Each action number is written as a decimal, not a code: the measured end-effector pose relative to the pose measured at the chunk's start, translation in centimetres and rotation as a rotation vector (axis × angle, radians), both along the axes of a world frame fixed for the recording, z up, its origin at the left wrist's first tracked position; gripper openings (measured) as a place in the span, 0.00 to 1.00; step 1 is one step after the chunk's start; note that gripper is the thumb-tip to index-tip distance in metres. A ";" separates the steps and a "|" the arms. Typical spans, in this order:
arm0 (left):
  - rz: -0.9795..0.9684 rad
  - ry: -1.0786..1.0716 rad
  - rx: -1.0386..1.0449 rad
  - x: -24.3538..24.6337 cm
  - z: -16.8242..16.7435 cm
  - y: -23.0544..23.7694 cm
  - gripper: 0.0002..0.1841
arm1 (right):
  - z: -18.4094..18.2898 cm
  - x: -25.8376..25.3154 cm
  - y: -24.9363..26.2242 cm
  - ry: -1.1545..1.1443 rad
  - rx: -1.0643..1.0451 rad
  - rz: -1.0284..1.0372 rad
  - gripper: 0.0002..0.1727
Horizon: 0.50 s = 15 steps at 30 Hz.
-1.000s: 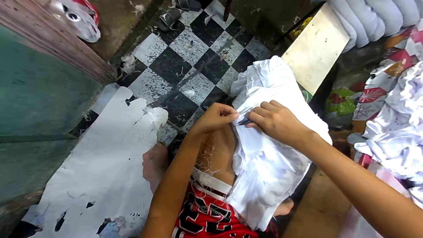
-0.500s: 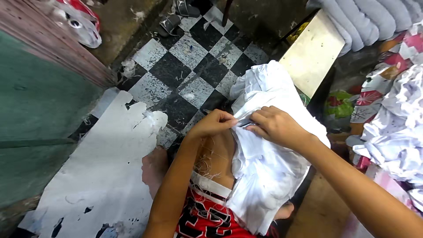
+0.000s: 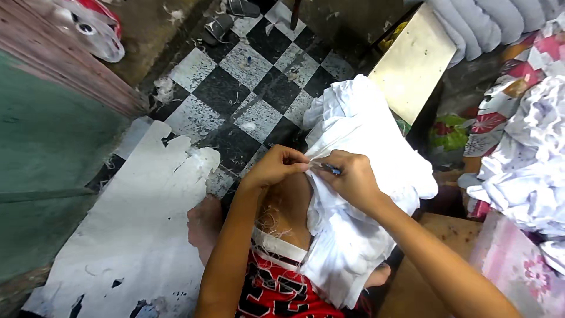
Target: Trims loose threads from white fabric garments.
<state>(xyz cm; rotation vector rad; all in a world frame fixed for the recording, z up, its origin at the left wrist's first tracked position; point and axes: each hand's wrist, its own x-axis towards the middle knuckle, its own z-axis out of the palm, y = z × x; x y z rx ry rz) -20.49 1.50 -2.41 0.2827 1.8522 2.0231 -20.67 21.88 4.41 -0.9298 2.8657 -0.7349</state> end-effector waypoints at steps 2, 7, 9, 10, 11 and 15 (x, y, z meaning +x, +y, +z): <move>0.032 -0.049 -0.002 0.2 0.6 0.2 0.05 | 0.1 0.6 -0.4 0.087 0.030 0.006 0.08; 0.017 -0.098 -0.024 -0.3 0.6 0.2 0.06 | 0.1 0.0 -0.4 -0.034 -0.024 -0.006 0.08; 0.000 -0.082 -0.009 -0.5 0.2 0.2 0.04 | 1.2 -0.4 0.1 -0.342 -0.244 -0.027 0.06; -0.005 -0.059 0.010 -0.5 -0.1 0.1 0.04 | 1.9 -0.7 0.3 -0.489 -0.367 -0.013 0.04; -0.015 -0.032 0.025 -0.5 -0.4 0.1 0.05 | 2.7 -0.9 0.6 -0.568 -0.437 0.028 0.03; -0.030 -0.031 0.037 -0.4 -0.3 0.1 0.06 | 4.4 -2.7 2.0 -0.179 -0.015 0.191 0.20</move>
